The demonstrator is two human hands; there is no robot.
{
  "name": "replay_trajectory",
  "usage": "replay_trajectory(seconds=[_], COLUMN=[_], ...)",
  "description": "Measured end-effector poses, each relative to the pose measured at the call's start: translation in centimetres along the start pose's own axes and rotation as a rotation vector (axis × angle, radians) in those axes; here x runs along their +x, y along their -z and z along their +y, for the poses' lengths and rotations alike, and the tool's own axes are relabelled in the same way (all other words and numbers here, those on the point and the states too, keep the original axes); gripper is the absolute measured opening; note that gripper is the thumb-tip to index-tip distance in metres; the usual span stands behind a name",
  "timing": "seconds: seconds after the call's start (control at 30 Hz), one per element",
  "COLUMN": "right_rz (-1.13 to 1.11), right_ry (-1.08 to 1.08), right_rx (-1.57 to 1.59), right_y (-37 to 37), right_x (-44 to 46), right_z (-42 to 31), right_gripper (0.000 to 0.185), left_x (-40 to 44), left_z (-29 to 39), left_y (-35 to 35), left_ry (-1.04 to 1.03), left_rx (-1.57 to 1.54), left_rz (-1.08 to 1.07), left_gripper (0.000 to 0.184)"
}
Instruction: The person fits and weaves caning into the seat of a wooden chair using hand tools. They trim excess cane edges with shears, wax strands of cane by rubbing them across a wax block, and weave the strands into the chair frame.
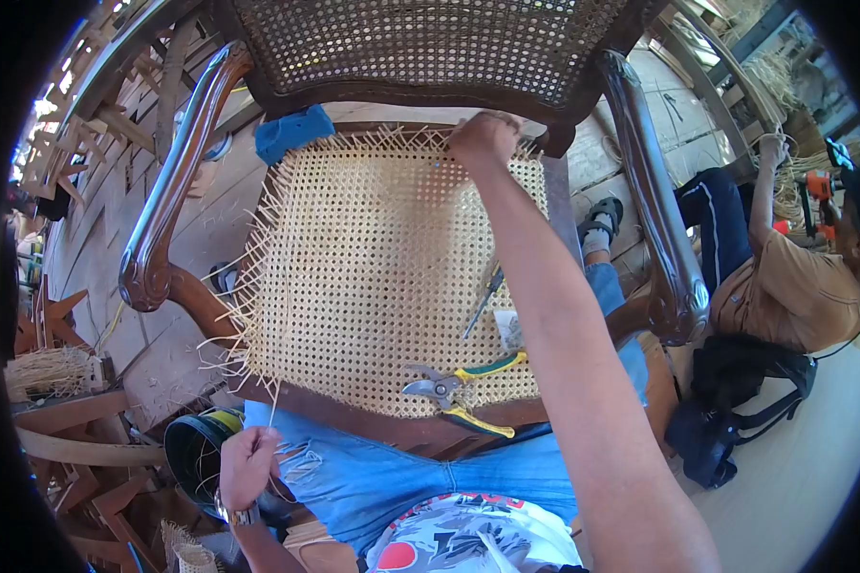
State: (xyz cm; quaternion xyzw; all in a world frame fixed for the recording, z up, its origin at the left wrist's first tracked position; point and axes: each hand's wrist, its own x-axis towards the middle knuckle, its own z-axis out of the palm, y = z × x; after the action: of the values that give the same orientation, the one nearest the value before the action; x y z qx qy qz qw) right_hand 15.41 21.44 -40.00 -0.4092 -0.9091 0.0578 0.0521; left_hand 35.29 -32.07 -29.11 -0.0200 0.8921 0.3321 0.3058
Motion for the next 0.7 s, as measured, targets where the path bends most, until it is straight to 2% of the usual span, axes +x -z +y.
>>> replay_trajectory(seconds=[0.1, 0.13, 0.23, 0.3, 0.33, 0.4, 0.47, 0.53, 0.6, 0.7], right_rz=[-0.132, -0.125, 0.085, 0.073, 0.063, 0.308, 0.128, -0.545, -0.888, -0.741], right_ry=[0.158, 0.124, 0.162, 0.247, 0.289, 0.388, 0.363, 0.150, 0.039, 0.182], right_rx=[-0.017, -0.018, -0.036, 0.065, 0.116, 0.293, 0.684, 0.782, 1.401, 1.503], right_y=[0.4, 0.9, -0.4, 0.8, 1.6, 4.0, 7.9, 12.8, 8.4, 8.0], right_x=[-0.1, -0.8, -2.7, -5.4, -7.4, -12.6, -17.9, -22.4, -26.5, -30.7], right_z=[-0.5, -0.9, -0.2, 1.3, 2.1, 3.1, 3.7, 4.1, 4.5, 2.0], right_gripper=[0.064, 0.066, 0.066, 0.065, 0.065, 0.060, 0.057, 0.057, 0.052, 0.047], left_x=[1.9, 2.4, 3.9, 4.2, 4.3, 4.4, 4.9, 6.7, 7.6, 6.5], left_z=[3.6, 5.1, 6.4, 8.8, 9.3, 11.4, 12.9, 13.2, 13.2, 12.8], left_y=[-0.9, -1.0, -1.4, -1.7, -2.2, -3.0, -4.2, -6.3, -7.2, -8.2], left_ry=[-0.078, -0.098, -0.275, -0.367, -0.365, -0.301, -0.304, -0.390, -0.376, -0.322], left_rx=[0.047, 0.036, 0.053, 0.022, -0.068, -0.139, -0.226, -0.332, -0.295, -0.236], left_rz=[-0.026, -0.043, -0.017, 0.004, -0.015, -0.056, -0.043, 0.027, -0.191, -0.402], left_gripper=[0.025, 0.025, 0.022, 0.020, 0.021, 0.021, 0.023, 0.027, 0.030, 0.033])
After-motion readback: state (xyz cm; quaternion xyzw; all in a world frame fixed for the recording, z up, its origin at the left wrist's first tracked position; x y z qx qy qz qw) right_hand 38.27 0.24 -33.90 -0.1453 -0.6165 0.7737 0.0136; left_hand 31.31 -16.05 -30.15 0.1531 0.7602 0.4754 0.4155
